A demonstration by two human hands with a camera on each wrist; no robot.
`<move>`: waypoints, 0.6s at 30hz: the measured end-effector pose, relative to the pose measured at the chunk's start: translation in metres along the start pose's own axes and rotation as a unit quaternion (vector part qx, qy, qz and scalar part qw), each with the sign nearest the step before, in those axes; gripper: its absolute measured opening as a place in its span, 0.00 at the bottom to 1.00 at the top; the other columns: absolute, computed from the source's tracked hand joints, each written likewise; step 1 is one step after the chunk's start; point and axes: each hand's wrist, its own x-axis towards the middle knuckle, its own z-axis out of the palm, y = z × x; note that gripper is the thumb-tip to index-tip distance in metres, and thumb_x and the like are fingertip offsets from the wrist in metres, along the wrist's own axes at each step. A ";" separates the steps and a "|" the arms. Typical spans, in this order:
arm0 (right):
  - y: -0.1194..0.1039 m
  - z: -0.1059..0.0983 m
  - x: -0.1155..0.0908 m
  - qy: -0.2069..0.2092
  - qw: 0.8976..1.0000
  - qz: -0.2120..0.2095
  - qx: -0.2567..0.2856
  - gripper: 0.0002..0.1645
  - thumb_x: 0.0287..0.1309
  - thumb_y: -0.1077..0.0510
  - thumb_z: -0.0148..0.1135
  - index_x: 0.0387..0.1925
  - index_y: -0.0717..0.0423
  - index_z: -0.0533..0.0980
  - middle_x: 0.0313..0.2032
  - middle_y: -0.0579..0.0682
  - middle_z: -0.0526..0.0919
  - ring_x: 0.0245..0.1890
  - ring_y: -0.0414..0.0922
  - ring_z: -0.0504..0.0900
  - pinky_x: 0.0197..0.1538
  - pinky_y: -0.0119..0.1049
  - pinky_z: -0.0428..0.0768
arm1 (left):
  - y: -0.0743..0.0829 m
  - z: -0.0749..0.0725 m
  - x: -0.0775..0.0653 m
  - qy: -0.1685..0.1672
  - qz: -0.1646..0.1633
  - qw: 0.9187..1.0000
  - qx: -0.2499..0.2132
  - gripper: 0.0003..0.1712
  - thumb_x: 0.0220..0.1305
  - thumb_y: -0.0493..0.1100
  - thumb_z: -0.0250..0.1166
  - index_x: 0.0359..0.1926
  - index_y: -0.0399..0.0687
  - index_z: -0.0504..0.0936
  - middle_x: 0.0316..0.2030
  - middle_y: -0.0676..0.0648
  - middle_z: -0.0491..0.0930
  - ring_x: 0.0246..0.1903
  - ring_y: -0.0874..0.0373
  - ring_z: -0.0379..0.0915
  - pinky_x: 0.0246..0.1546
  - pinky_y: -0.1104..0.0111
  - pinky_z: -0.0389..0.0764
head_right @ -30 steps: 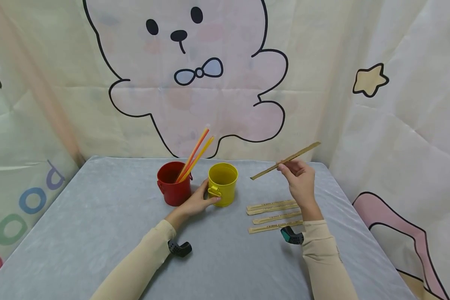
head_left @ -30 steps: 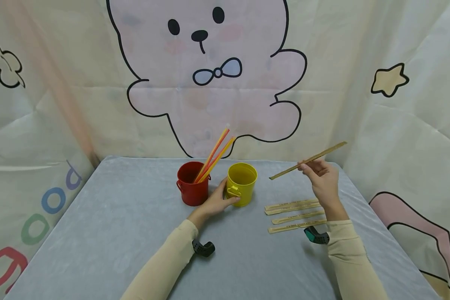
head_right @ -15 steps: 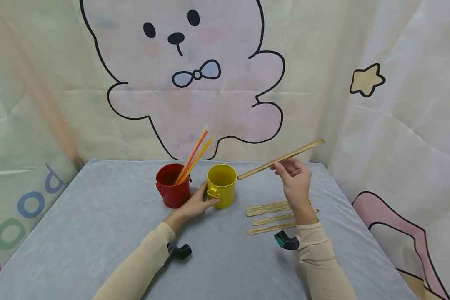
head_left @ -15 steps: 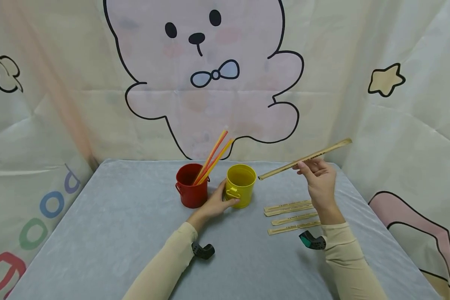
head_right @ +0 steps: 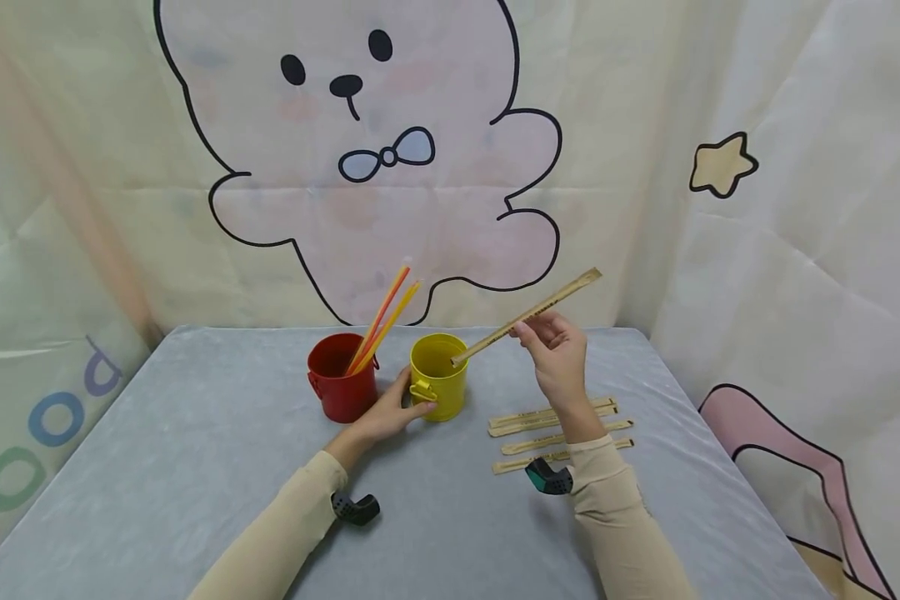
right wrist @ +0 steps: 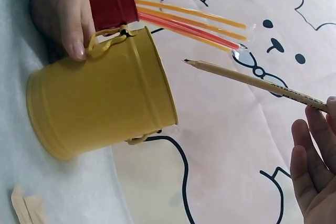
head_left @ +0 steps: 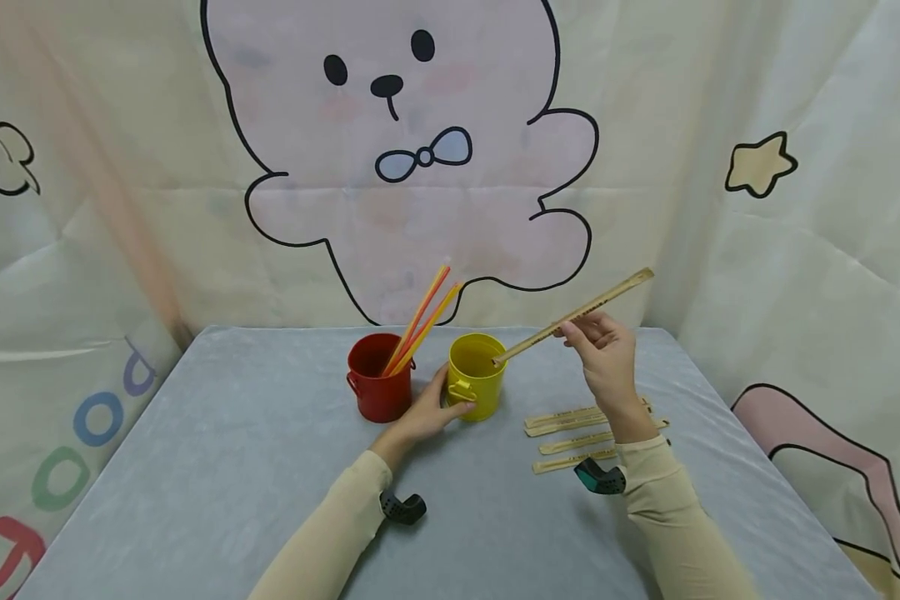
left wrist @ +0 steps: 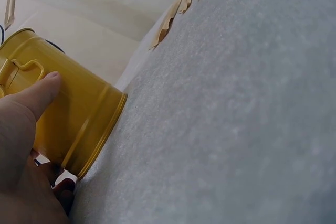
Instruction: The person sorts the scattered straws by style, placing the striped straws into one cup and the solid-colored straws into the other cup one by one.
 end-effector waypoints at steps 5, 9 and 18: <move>0.013 0.011 -0.004 -0.013 1.000 0.002 -0.014 0.06 0.64 0.72 0.61 0.37 0.78 0.76 0.28 0.41 0.89 0.31 0.35 0.87 0.36 0.26 0.81 | -0.002 -0.001 -0.002 -0.005 -0.001 1.000 0.001 0.52 0.68 0.52 0.67 0.81 0.55 0.45 0.81 0.45 0.49 0.81 0.47 0.42 0.80 0.44 0.45; 0.021 0.017 -0.007 -0.033 0.999 -0.002 -0.038 0.08 0.64 0.72 0.61 0.38 0.80 0.76 0.29 0.38 0.88 0.30 0.34 0.85 0.36 0.25 0.81 | 0.000 -0.001 -0.002 -0.004 -0.001 1.000 -0.004 0.51 0.68 0.52 0.68 0.81 0.55 0.46 0.81 0.46 0.49 0.81 0.47 0.42 0.80 0.43 0.44; 0.035 0.025 -0.018 -0.120 0.985 0.018 -0.124 0.08 0.67 0.70 0.59 0.37 0.75 0.82 0.31 0.48 0.87 0.32 0.30 0.81 0.40 0.23 0.80 | -0.001 -0.002 -0.001 -0.004 0.004 1.000 -0.004 0.51 0.68 0.51 0.67 0.81 0.55 0.46 0.80 0.45 0.50 0.80 0.47 0.43 0.79 0.43 0.44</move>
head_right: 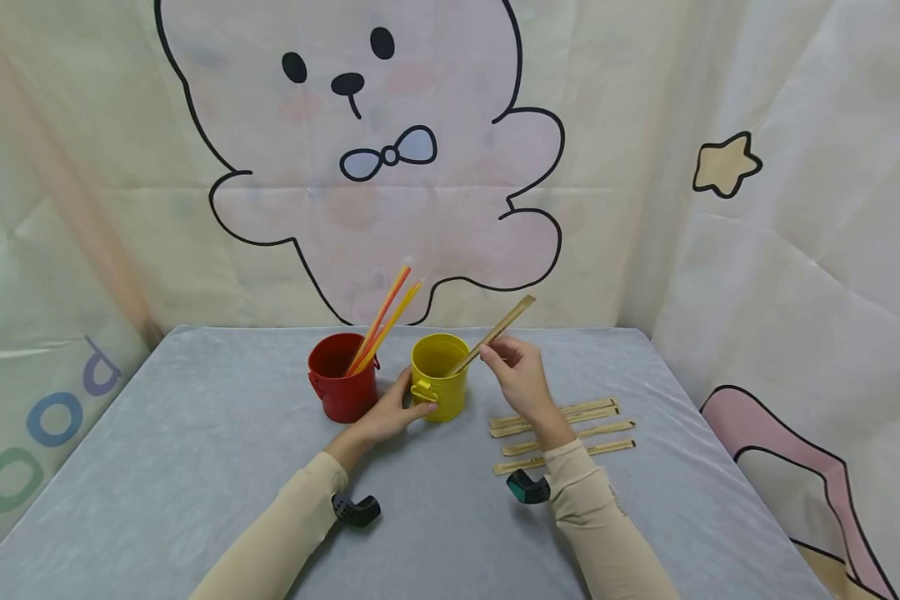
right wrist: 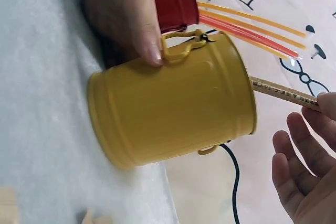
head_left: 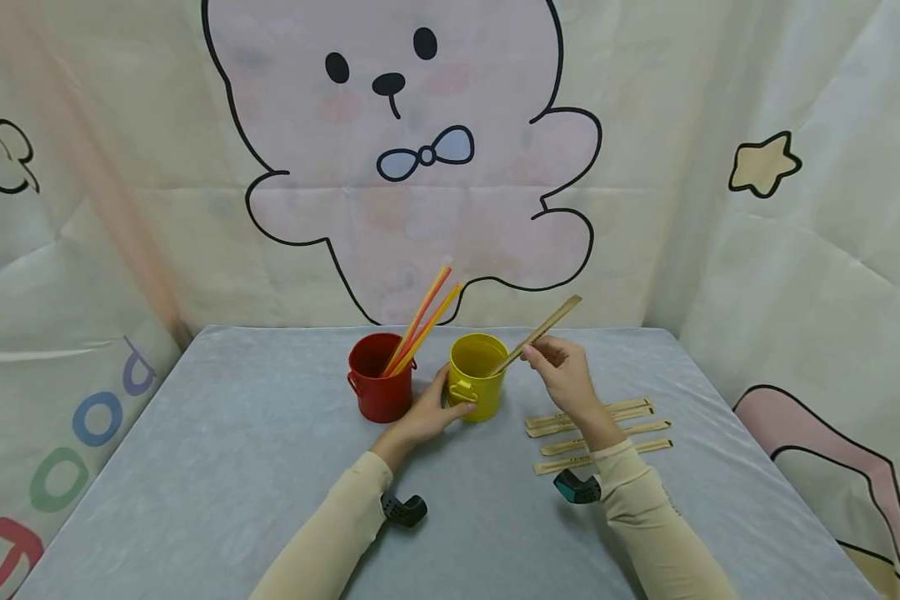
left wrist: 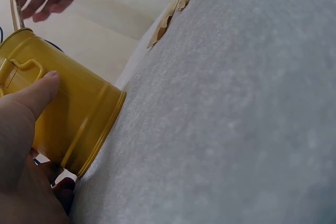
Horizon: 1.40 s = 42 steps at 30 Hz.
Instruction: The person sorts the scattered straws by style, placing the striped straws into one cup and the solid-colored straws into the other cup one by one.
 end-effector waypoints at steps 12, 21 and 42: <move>0.011 0.012 -0.013 -0.057 0.995 0.030 -0.081 0.13 0.70 0.58 0.60 0.42 0.66 0.84 0.41 0.61 0.87 0.42 0.45 0.86 0.44 0.27 0.83 | -0.006 0.007 -0.003 0.007 -0.014 1.000 0.006 0.52 0.67 0.53 0.68 0.81 0.55 0.46 0.81 0.46 0.49 0.81 0.47 0.42 0.79 0.42 0.44; 0.013 0.002 -0.014 -0.086 0.989 0.071 -0.095 0.13 0.72 0.60 0.58 0.48 0.66 0.81 0.47 0.64 0.85 0.47 0.60 0.86 0.49 0.30 0.83 | -0.006 0.009 -0.003 0.005 -0.005 1.000 0.005 0.52 0.67 0.53 0.68 0.81 0.54 0.46 0.81 0.45 0.49 0.81 0.46 0.43 0.79 0.43 0.45; 0.011 -0.052 -0.008 -0.200 0.962 0.104 -0.153 0.19 0.74 0.57 0.56 0.59 0.62 0.77 0.56 0.63 0.83 0.53 0.58 0.83 0.50 0.32 0.81 | 0.001 0.000 0.001 0.003 -0.004 1.000 0.008 0.52 0.68 0.52 0.67 0.81 0.55 0.45 0.81 0.47 0.49 0.81 0.49 0.41 0.80 0.45 0.45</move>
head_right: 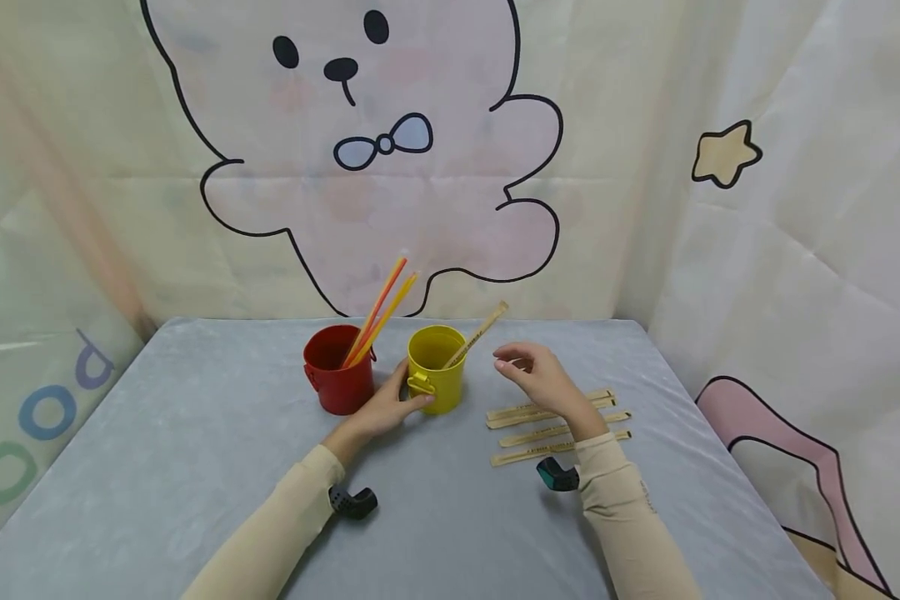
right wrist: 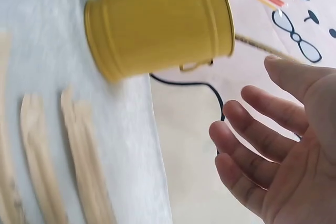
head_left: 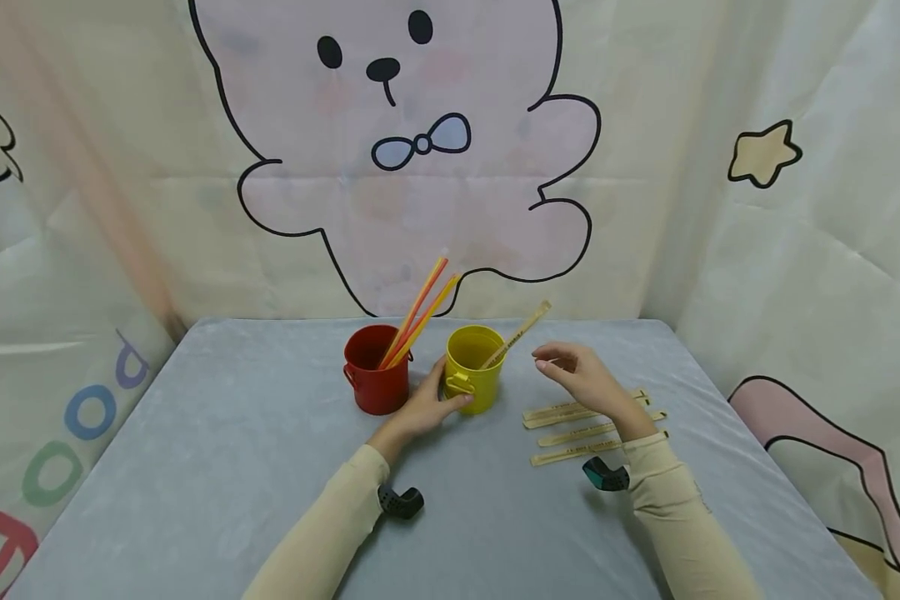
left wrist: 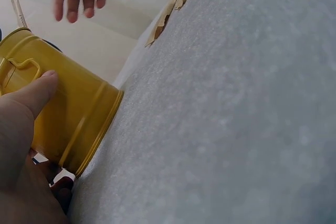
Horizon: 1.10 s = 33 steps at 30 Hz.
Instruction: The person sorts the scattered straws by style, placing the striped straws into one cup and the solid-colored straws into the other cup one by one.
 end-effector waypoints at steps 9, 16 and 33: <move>0.017 -0.026 -0.013 -0.007 1.000 0.004 -0.016 0.19 0.73 0.58 0.56 0.60 0.63 0.77 0.57 0.65 0.82 0.51 0.43 0.83 0.49 0.29 0.81 | 0.001 -0.002 0.006 0.005 0.022 1.000 0.016 0.50 0.69 0.50 0.66 0.81 0.51 0.45 0.81 0.45 0.49 0.81 0.48 0.43 0.80 0.47 0.46; 0.039 -0.036 -0.022 -0.019 0.999 0.008 -0.026 0.20 0.72 0.58 0.58 0.60 0.63 0.77 0.58 0.67 0.81 0.49 0.28 0.79 0.50 0.27 0.81 | 0.002 -0.002 0.000 0.001 0.016 1.000 0.006 0.51 0.69 0.47 0.66 0.81 0.48 0.45 0.80 0.41 0.49 0.80 0.45 0.43 0.80 0.44 0.46; 0.066 -0.048 -0.030 -0.069 0.997 0.026 -0.010 0.21 0.67 0.64 0.62 0.58 0.72 0.77 0.56 0.72 0.81 0.44 0.39 0.82 0.42 0.30 0.83 | -0.003 -0.001 0.006 0.008 0.011 1.000 0.018 0.51 0.68 0.51 0.67 0.81 0.53 0.46 0.80 0.46 0.50 0.80 0.49 0.44 0.80 0.47 0.46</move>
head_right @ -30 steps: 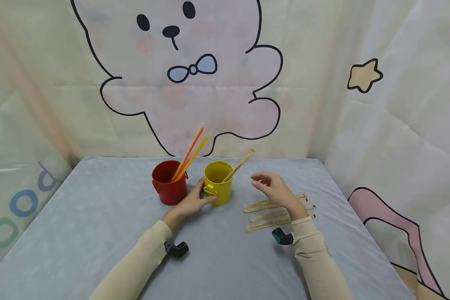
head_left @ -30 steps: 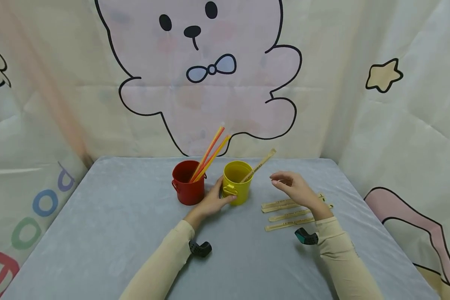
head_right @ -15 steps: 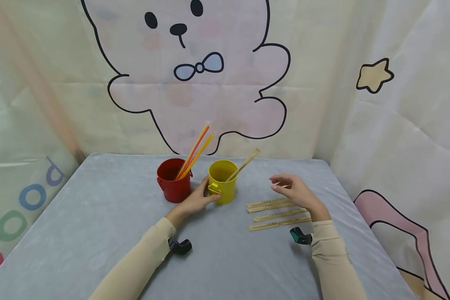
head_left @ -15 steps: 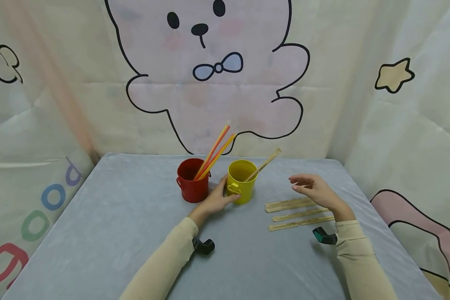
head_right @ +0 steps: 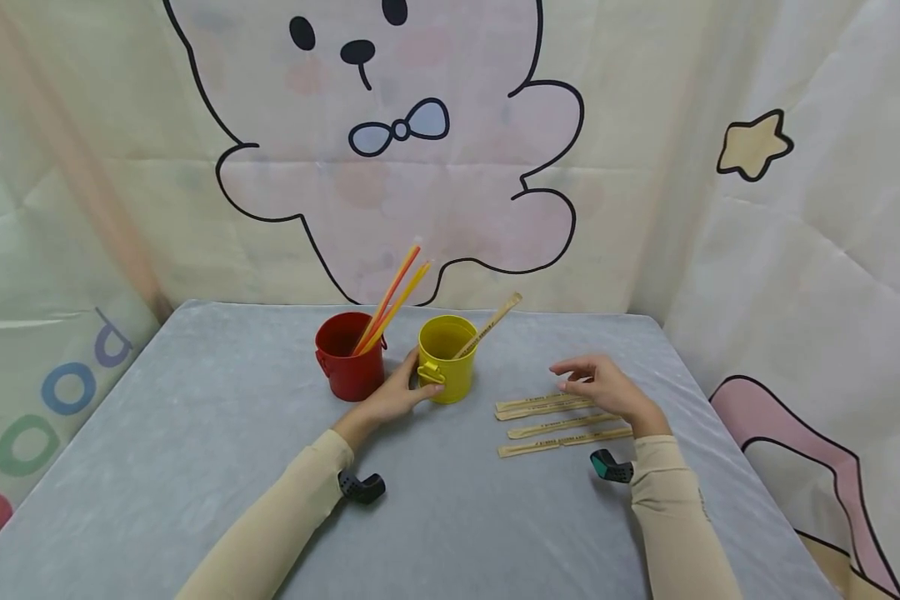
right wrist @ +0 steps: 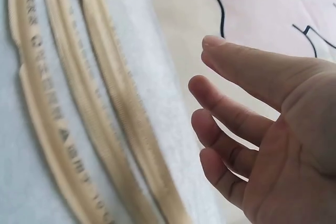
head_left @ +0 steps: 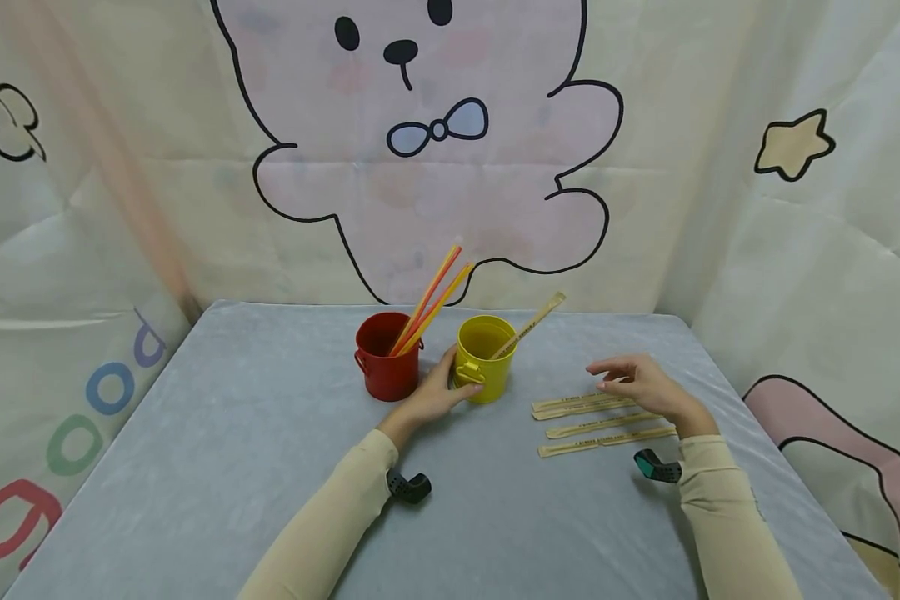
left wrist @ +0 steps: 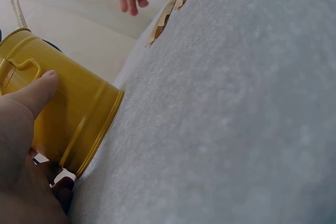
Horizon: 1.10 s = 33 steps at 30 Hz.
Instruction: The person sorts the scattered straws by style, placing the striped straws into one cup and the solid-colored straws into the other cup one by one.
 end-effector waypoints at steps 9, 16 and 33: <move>0.015 0.008 0.001 -0.036 0.999 0.019 0.003 0.19 0.65 0.64 0.64 0.55 0.71 0.79 0.44 0.66 0.85 0.33 0.36 0.79 0.35 0.29 0.77 | -0.002 -0.001 -0.001 0.001 0.003 1.000 0.002 0.51 0.69 0.51 0.66 0.81 0.53 0.45 0.81 0.46 0.50 0.81 0.50 0.43 0.80 0.48 0.46; 0.021 0.011 0.003 -0.036 0.999 0.002 -0.007 0.17 0.63 0.67 0.65 0.52 0.74 0.80 0.42 0.67 0.86 0.30 0.34 0.75 0.32 0.28 0.75 | 0.001 -0.001 -0.003 0.000 0.002 1.000 0.000 0.51 0.69 0.52 0.66 0.81 0.53 0.45 0.81 0.45 0.50 0.81 0.49 0.43 0.80 0.47 0.46; 0.025 0.019 0.008 -0.035 0.998 0.028 -0.035 0.17 0.62 0.66 0.66 0.51 0.72 0.81 0.49 0.69 0.85 0.37 0.35 0.80 0.38 0.27 0.79 | 0.000 -0.001 -0.002 0.001 0.001 1.000 0.001 0.51 0.68 0.52 0.67 0.81 0.53 0.46 0.81 0.47 0.50 0.81 0.50 0.42 0.80 0.48 0.46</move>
